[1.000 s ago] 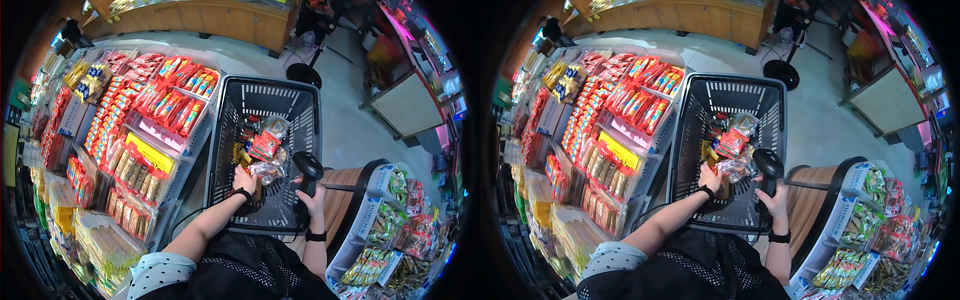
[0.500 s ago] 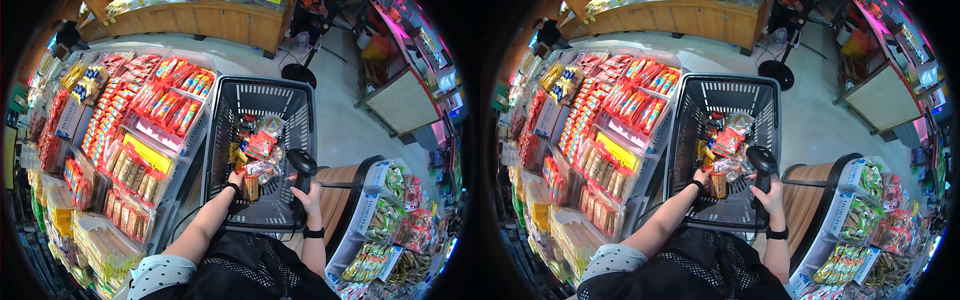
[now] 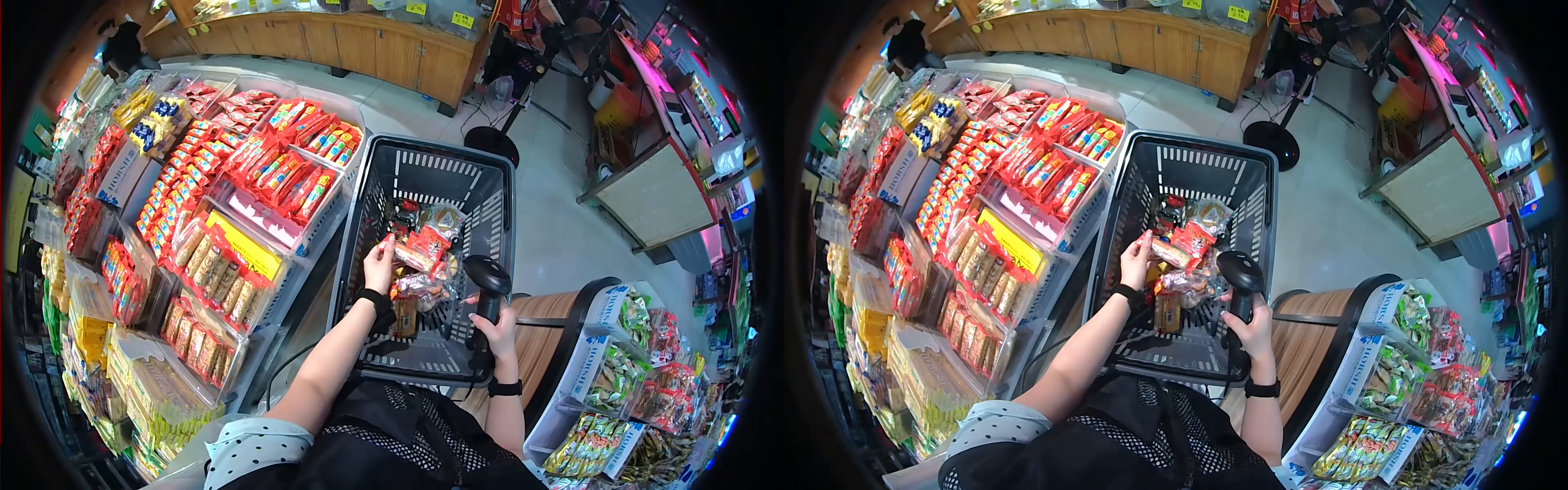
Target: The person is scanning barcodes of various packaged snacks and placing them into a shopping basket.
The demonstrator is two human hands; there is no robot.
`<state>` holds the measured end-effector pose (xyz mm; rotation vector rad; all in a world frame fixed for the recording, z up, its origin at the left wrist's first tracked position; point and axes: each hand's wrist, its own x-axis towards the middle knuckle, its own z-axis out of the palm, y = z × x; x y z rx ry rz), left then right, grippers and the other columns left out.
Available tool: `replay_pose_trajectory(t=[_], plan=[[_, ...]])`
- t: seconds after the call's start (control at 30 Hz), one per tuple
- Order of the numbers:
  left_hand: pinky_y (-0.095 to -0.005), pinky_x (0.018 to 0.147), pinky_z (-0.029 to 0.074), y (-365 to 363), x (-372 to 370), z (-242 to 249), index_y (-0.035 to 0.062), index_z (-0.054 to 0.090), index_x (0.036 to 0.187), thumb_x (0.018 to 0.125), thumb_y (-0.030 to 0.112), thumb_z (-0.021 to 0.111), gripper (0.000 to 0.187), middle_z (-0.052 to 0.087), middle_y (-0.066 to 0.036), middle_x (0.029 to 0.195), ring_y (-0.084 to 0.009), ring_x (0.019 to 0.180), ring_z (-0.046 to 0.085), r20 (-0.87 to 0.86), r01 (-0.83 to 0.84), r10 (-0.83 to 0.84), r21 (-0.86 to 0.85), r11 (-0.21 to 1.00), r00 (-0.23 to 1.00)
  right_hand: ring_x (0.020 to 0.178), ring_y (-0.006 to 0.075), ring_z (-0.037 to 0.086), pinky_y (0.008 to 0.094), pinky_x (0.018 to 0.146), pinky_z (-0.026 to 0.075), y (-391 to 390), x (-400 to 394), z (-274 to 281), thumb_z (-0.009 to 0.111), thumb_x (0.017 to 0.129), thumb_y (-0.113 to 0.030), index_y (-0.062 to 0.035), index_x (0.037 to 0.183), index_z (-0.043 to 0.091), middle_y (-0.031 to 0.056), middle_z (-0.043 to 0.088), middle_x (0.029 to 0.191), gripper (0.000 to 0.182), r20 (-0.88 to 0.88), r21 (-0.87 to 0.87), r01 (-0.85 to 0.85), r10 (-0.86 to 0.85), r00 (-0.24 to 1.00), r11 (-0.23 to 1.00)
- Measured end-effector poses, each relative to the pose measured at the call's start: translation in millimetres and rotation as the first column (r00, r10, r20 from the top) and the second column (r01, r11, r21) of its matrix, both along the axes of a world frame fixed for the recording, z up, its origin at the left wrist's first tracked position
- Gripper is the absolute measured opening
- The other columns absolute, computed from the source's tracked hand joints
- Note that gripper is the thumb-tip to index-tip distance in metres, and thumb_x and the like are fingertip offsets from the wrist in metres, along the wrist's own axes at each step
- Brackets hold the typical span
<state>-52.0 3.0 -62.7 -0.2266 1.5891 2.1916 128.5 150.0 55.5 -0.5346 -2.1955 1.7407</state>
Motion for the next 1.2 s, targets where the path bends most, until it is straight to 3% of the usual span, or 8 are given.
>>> replay_pose_trajectory(t=[0.27,0.47,0.63,0.7,0.77,1.03,1.1,1.2], plan=[[-0.032,0.065,0.05,-19,0,-4,0.0073,0.053,0.099,0.088,0.041,0.047,0.036,0.057,-0.004,0.079,-0.0175,0.075,0.059,0.346,0.05,-0.149,0.278,0.959,0.926,0.085,0.0233,0.057,0.0324,0.079,0.042,-6,-2,1,0.066,0.062,-0.012,-0.0021,0.091,0.058,0.0092,0.062,0.088,0.032,0.029,0.11,-0.057,0.055,0.998,0.992],[-0.0366,0.072,0.048,-29,0,-23,0.0022,0.048,0.106,0.09,0.045,0.038,0.046,0.057,-0.012,0.088,-0.0227,0.079,0.057,0.33,0.102,-0.537,0.775,0.623,0.776,0.086,0.0277,0.055,0.0353,0.08,0.041,-11,0,0,0.066,0.06,-0.013,-0.0041,0.089,0.059,0.0095,0.062,0.087,0.03,0.025,0.288,-0.098,0.095,0.995,0.953],[-0.037,0.085,0.045,-30,8,-5,-0.0046,0.048,0.107,0.083,0.017,0.054,0.032,0.058,-0.016,0.102,-0.0243,0.089,0.057,0.363,0.199,-0.603,0.718,0.667,0.711,0.086,0.0301,0.054,0.0373,0.08,0.041,-18,1,5,0.067,0.06,-0.015,-0.0043,0.086,0.06,0.0103,0.06,0.086,0.029,0.048,0.425,-0.135,0.127,0.991,0.895],[-0.0356,0.085,0.045,-31,15,8,-0.004,0.05,0.108,0.081,0.007,0.057,0.03,0.058,-0.014,0.101,-0.0215,0.091,0.057,0.218,0.44,-0.578,0.459,0.772,0.787,0.086,0.0321,0.053,0.0384,0.079,0.041,-19,2,2,0.067,0.06,-0.017,-0.0044,0.086,0.06,0.0122,0.058,0.086,0.029,0.072,0.515,-0.184,0.171,0.983,0.837],[-0.0339,0.085,0.045,-33,17,8,-0.0014,0.052,0.105,0.081,0.003,0.057,0.025,0.06,-0.011,0.099,-0.019,0.093,0.057,0.253,0.428,-0.558,0.422,0.799,0.79,0.085,0.0328,0.053,0.0387,0.078,0.041,-18,4,-1,0.067,0.06,-0.018,-0.0039,0.087,0.059,0.0135,0.058,0.086,0.031,0.078,0.534,-0.193,0.179,0.981,0.823],[-0.0301,0.06,0.048,-31,15,-25,0.0093,0.053,0.092,0.087,0.048,0.046,0.04,0.055,-0.001,0.07,-0.0135,0.062,0.056,0.387,0.391,-0.467,0.263,0.882,0.795,0.078,0.034,0.051,0.0402,0.073,0.042,-19,2,-2,0.068,0.058,-0.019,0.0003,0.089,0.056,0.0165,0.054,0.079,0.039,0.116,0.605,-0.225,0.194,0.974,0.764],[-0.0316,0.064,0.048,-33,13,-31,0.0071,0.05,0.101,0.089,0.051,0.038,0.047,0.055,-0.006,0.078,-0.017,0.071,0.056,0.356,0.268,-0.61,0.663,0.699,0.708,0.077,0.0337,0.051,0.0395,0.072,0.042,-21,2,-2,0.068,0.057,-0.02,0.0012,0.087,0.056,0.0167,0.053,0.079,0.038,0.128,0.6,-0.243,0.208,0.97,0.762],[-0.033,0.071,0.048,-28,17,-24,0.0081,0.047,0.113,0.091,0.048,0.034,0.048,0.057,-0.009,0.093,-0.019,0.083,0.058,0.355,0.322,-0.625,0.624,0.712,0.695,0.078,0.0335,0.051,0.0389,0.072,0.042,-19,3,-1,0.068,0.057,-0.02,0.0014,0.086,0.056,0.0166,0.054,0.08,0.038,0.133,0.6,-0.273,0.243,0.961,0.752]])
